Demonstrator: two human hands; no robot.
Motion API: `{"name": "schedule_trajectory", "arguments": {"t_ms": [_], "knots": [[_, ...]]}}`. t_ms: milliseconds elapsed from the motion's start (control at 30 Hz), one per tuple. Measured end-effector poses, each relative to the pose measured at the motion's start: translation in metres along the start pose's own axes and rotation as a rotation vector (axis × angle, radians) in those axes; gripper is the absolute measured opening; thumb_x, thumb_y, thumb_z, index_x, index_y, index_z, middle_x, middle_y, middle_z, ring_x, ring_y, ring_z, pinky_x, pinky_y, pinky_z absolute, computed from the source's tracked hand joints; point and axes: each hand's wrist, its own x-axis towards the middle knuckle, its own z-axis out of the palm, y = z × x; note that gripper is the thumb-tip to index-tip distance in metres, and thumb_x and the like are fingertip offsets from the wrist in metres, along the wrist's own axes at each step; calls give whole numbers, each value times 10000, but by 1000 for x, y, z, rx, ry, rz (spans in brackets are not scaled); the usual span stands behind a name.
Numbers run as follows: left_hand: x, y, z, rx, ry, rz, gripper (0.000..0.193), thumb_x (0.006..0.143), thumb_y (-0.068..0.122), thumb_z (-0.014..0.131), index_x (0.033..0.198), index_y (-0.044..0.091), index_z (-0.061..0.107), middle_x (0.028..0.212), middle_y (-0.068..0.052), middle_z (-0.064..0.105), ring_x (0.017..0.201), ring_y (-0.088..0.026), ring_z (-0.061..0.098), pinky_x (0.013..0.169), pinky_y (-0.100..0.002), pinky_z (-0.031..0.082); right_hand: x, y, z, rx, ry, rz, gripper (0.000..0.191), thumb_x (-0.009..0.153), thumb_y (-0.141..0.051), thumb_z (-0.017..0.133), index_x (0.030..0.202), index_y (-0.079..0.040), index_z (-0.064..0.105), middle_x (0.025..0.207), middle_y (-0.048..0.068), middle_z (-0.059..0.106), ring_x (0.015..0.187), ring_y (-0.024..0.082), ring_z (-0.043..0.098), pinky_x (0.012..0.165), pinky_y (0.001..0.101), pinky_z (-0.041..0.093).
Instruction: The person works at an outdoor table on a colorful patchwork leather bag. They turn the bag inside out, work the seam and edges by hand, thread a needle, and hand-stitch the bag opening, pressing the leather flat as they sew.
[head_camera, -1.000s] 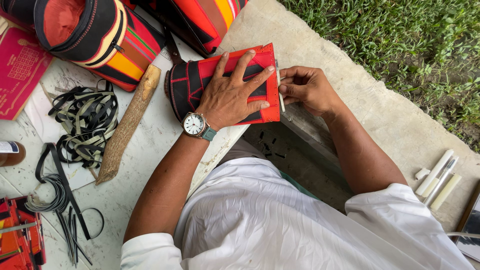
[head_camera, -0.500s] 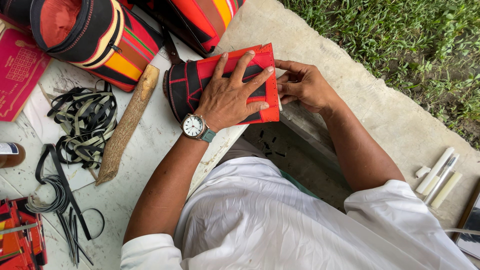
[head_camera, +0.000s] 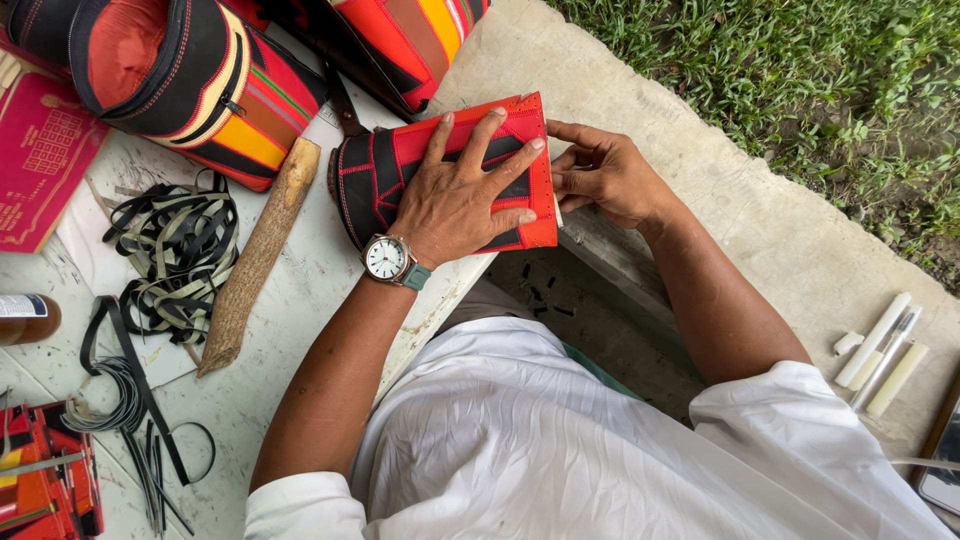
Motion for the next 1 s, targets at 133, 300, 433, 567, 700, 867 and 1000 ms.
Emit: {"name": "schedule_trajectory", "arguments": {"t_ms": [133, 300, 433, 567, 700, 867, 1000], "knots": [[0, 0, -2, 23, 22, 9, 810, 908, 669, 667, 1583, 303, 408, 1587, -206, 294, 1250, -320, 613, 1227, -621, 196, 0, 1, -1, -9, -1, -9, 656, 931, 40, 659, 1554, -40, 468, 1032, 88, 708, 893, 156, 721, 740, 303, 639], [1, 0, -3, 7, 31, 15, 808, 909, 658, 682, 1581, 301, 412, 1583, -210, 298, 1254, -317, 609, 1225, -629, 199, 0, 0, -2, -9, -2, -7, 654, 928, 43, 663, 1550, -38, 475, 1021, 88, 712, 881, 156, 719, 733, 303, 636], [2, -1, -1, 15, 32, 17, 807, 909, 661, 677, 1580, 297, 414, 1584, -211, 297, 1282, -325, 594, 1222, -626, 198, 1, 1, -3, 3, -9, -16, 661, 924, 43, 665, 1551, -39, 474, 1020, 84, 711, 884, 156, 720, 739, 303, 643], [2, -2, -1, 35, 70, 35, 811, 907, 675, 666, 1578, 293, 417, 1577, -211, 300, 1331, -342, 566, 1214, -618, 198, 3, 4, -4, 24, -3, -24, 668, 918, 50, 682, 1548, -41, 480, 1023, 78, 708, 883, 153, 715, 730, 299, 632], [1, 0, -3, 31, 50, 28, 806, 920, 674, 660, 1585, 293, 409, 1583, -208, 304, 1285, -329, 602, 1227, -614, 195, 2, 7, -6, 65, -23, -39, 659, 925, 53, 688, 1545, -50, 491, 1020, 57, 693, 893, 137, 703, 755, 298, 633], [1, 2, -1, -15, -73, -41, 803, 913, 672, 652, 1582, 309, 393, 1596, -201, 304, 1033, -290, 699, 1239, -609, 185, -2, 11, -6, 90, -52, -45, 660, 928, 49, 678, 1547, -68, 482, 1031, 41, 683, 912, 127, 701, 774, 307, 640], [0, 0, 0, 0, 86, 32, 819, 919, 691, 649, 1591, 302, 390, 1582, -204, 317, 1074, -292, 711, 1221, -599, 197, -1, 13, -5, 71, -32, -45, 659, 933, 61, 670, 1553, -71, 491, 1048, 43, 681, 915, 136, 696, 779, 314, 631]]}}
